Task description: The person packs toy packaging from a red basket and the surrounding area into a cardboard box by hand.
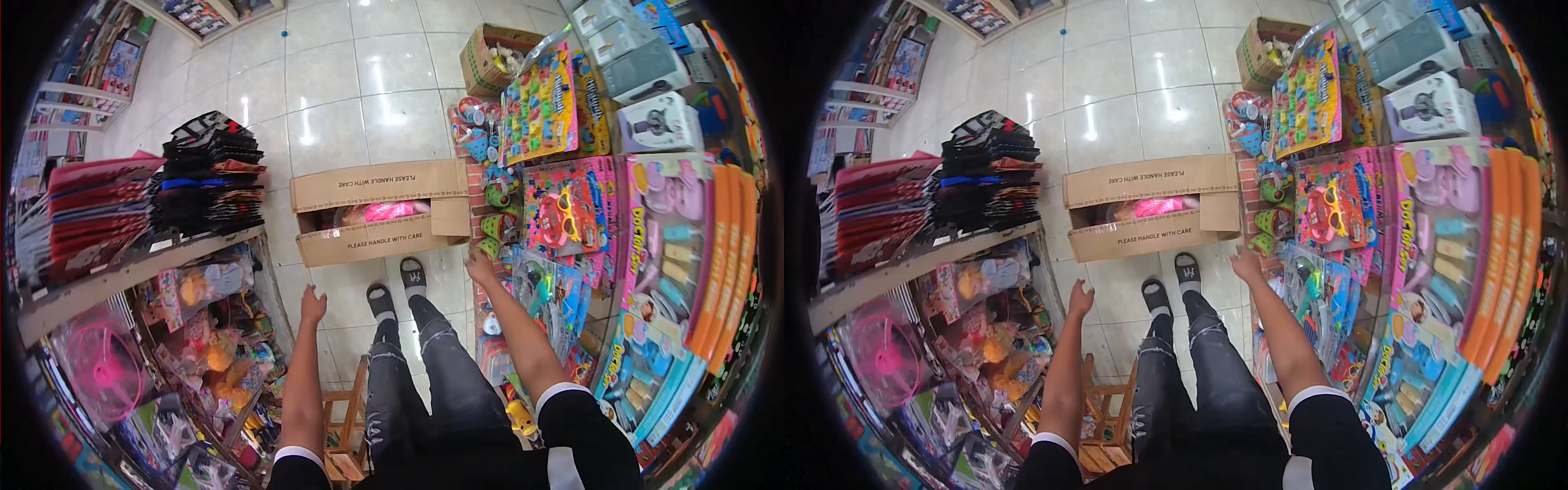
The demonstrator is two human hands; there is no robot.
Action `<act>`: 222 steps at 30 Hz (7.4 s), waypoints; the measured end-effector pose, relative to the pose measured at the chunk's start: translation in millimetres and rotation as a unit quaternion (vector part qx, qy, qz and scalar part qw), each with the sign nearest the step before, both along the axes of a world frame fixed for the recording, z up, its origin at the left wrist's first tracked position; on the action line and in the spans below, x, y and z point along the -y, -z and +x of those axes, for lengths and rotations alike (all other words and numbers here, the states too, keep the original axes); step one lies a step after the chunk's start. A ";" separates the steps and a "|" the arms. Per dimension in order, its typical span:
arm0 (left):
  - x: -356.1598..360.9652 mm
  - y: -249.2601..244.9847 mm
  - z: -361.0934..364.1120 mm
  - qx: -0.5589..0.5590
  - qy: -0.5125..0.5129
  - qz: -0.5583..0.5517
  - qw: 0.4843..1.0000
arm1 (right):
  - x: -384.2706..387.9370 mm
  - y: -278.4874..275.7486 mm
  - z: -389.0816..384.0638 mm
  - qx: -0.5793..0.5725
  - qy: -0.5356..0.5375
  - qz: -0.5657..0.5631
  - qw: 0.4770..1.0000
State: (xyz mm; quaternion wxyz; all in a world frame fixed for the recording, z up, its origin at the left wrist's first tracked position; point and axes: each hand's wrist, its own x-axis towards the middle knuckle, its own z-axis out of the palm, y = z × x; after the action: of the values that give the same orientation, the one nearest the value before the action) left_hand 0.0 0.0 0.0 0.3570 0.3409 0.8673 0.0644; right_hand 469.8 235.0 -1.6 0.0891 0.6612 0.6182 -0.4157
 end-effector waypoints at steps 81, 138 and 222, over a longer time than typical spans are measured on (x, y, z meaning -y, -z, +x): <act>941.1 -133.9 449.9 0.328 -0.197 0.001 0.924 | 903.0 -69.6 507.0 0.059 -0.042 -0.114 0.991; 1407.1 -177.5 717.1 0.318 -0.328 0.018 0.889 | 1280.7 -158.2 612.3 0.042 -0.158 -0.149 0.975; 1781.7 -294.2 745.6 -0.052 -0.846 0.366 0.385 | 1646.9 -359.3 112.7 -0.335 -0.540 -0.064 0.769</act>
State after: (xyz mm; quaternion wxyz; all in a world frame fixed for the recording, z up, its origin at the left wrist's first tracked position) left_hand 745.6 -1781.7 294.2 -0.0862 -0.4682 0.6174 0.6262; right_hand 582.5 -1411.9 357.7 0.1283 0.0300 0.8362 -0.5323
